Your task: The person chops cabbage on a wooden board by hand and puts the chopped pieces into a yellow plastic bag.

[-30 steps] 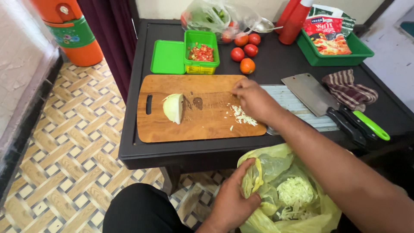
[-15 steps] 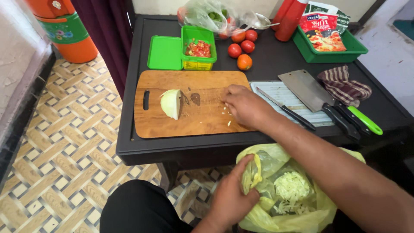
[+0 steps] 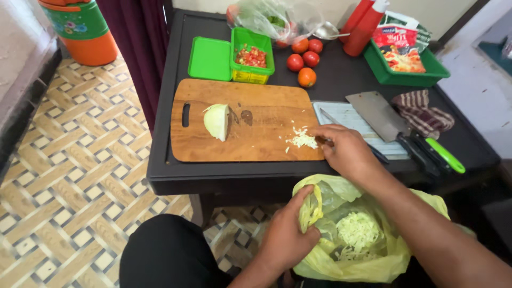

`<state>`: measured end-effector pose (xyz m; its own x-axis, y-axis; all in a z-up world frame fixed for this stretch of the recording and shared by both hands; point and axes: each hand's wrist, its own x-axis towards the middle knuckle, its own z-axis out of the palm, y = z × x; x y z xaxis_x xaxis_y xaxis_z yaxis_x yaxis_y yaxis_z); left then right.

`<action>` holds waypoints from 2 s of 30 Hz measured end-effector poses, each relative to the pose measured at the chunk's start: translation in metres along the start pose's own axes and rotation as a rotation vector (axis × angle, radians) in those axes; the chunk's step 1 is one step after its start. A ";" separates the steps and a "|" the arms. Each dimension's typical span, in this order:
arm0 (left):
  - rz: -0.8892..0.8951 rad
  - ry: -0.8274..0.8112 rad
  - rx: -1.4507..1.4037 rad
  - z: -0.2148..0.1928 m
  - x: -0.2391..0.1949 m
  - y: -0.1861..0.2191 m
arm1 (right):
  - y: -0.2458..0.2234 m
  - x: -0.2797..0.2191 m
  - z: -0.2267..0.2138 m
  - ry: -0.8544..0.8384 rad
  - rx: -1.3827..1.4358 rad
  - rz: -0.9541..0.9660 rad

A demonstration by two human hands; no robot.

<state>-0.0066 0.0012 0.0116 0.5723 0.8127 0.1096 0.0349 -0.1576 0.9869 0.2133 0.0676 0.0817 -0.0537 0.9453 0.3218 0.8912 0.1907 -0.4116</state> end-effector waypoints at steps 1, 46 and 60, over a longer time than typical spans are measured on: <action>-0.078 -0.028 0.034 0.001 0.001 0.001 | -0.002 -0.002 0.004 0.025 -0.025 0.036; -0.098 -0.020 0.013 -0.003 0.007 0.002 | -0.019 0.020 0.034 0.056 -0.033 -0.122; -0.075 -0.024 -0.034 -0.003 0.008 -0.003 | 0.009 0.004 0.031 0.041 -0.121 -0.224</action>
<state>-0.0047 0.0096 0.0096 0.5889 0.8075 0.0324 0.0510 -0.0771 0.9957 0.2074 0.0813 0.0524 -0.2393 0.8711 0.4289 0.9068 0.3584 -0.2220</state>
